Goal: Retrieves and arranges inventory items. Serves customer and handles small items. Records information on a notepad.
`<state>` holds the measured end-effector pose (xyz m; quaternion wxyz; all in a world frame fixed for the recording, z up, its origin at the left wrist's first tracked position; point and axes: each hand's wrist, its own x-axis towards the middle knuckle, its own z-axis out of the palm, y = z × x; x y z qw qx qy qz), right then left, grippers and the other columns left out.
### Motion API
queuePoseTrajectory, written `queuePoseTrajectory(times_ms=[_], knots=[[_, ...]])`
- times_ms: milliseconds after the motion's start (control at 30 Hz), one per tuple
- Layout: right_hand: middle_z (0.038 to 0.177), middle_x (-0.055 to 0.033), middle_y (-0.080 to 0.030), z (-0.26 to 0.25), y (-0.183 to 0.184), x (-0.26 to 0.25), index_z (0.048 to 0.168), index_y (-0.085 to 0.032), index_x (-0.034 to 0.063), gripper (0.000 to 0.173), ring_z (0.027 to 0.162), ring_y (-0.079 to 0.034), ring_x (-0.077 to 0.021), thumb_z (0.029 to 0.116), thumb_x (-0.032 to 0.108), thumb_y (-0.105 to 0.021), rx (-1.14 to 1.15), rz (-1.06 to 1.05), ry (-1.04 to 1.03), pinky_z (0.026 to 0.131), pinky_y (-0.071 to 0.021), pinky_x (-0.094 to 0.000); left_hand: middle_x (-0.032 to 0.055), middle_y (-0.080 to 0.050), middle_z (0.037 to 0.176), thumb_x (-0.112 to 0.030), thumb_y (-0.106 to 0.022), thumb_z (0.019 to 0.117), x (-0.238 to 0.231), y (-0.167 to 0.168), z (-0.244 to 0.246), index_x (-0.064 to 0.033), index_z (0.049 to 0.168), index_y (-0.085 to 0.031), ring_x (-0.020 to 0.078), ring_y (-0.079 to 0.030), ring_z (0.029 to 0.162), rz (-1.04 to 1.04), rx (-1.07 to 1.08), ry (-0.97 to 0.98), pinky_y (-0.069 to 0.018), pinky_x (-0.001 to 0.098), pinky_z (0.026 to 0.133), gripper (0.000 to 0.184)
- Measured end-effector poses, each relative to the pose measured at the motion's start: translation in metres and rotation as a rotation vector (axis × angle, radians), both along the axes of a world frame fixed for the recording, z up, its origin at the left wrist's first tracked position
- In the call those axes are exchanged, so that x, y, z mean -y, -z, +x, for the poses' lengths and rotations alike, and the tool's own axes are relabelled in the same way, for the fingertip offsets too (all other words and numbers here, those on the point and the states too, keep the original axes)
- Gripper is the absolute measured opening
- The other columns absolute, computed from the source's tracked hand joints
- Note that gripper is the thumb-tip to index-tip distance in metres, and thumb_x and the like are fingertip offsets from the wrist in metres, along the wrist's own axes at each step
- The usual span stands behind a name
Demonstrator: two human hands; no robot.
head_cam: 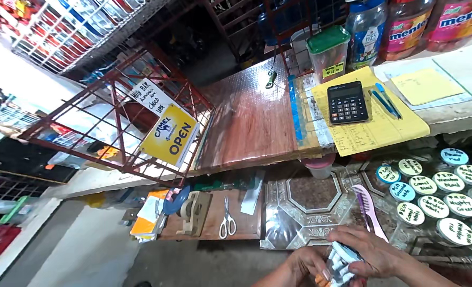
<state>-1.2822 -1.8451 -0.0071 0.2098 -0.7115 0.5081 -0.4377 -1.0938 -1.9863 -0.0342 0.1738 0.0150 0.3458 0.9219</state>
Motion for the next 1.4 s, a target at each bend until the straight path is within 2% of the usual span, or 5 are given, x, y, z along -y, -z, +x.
queuePoseTrajectory(times_ms=[233, 433, 900, 1100, 1400], knots=[[0.106, -0.0203, -0.072, 0.006, 0.021, -0.004, 0.124, -0.065, 0.0031, 0.067, 0.091, -0.072, -0.0379, 0.0987, 0.061, -0.042, -0.107, 0.284, 0.166, 0.076, -0.0575, -0.0564, 0.0029, -0.070, 0.093, -0.007, -0.078, 0.0679, 0.007, -0.011, -0.025, 0.0036, 0.116, -0.059, 0.0077, -0.067, 0.081, -0.704, 0.155, 0.021, -0.0579, 0.0308, 0.078, 0.053], [0.109, -0.0243, -0.071, -0.002, 0.008, 0.011, 0.137, -0.059, 0.0054, 0.071, 0.102, -0.069, -0.0429, 0.0964, 0.064, -0.053, -0.032, 0.771, 0.289, 0.092, -0.0521, -0.0610, 0.0199, -0.069, 0.115, -0.016, -0.089, 0.0682, 0.001, -0.018, -0.032, -0.0003, 0.136, -0.055, 0.0302, -0.068, 0.106, -1.303, 0.345, -0.109, -0.0538, 0.0523, 0.095, 0.078], [0.144, -0.0207, -0.058, -0.035, -0.006, 0.002, 0.137, -0.064, 0.0046, 0.060, 0.133, -0.057, -0.0314, 0.0798, 0.001, -0.082, 0.195, 0.440, -0.213, 0.111, -0.0467, -0.0435, -0.0043, -0.071, 0.093, -0.014, -0.081, 0.0649, 0.022, -0.009, -0.020, -0.0014, 0.116, -0.059, 0.0020, -0.067, 0.080, -0.601, 0.197, 0.121, -0.0570, 0.0253, 0.076, 0.057], [0.137, -0.0184, -0.064, -0.031, 0.000, 0.004, 0.141, -0.062, 0.0087, 0.064, 0.119, -0.065, -0.0315, 0.0805, 0.010, -0.085, 0.143, 0.550, -0.171, 0.103, -0.0509, -0.0461, 0.0183, -0.069, 0.108, -0.006, -0.083, 0.0701, 0.018, -0.025, -0.026, 0.0069, 0.131, -0.056, 0.0220, -0.069, 0.095, -0.955, 0.238, 0.156, -0.0564, 0.0431, 0.088, 0.068], [0.122, -0.0243, -0.068, -0.024, -0.002, 0.009, 0.153, -0.047, 0.0117, 0.074, 0.107, -0.068, -0.0384, 0.0917, 0.043, -0.074, 0.148, 0.831, -0.044, 0.097, -0.0520, -0.0576, 0.0235, -0.068, 0.113, -0.014, -0.087, 0.0725, 0.012, -0.029, -0.027, 0.0025, 0.135, -0.054, 0.0344, -0.067, 0.103, -1.220, 0.318, 0.119, -0.0534, 0.0557, 0.093, 0.073]])
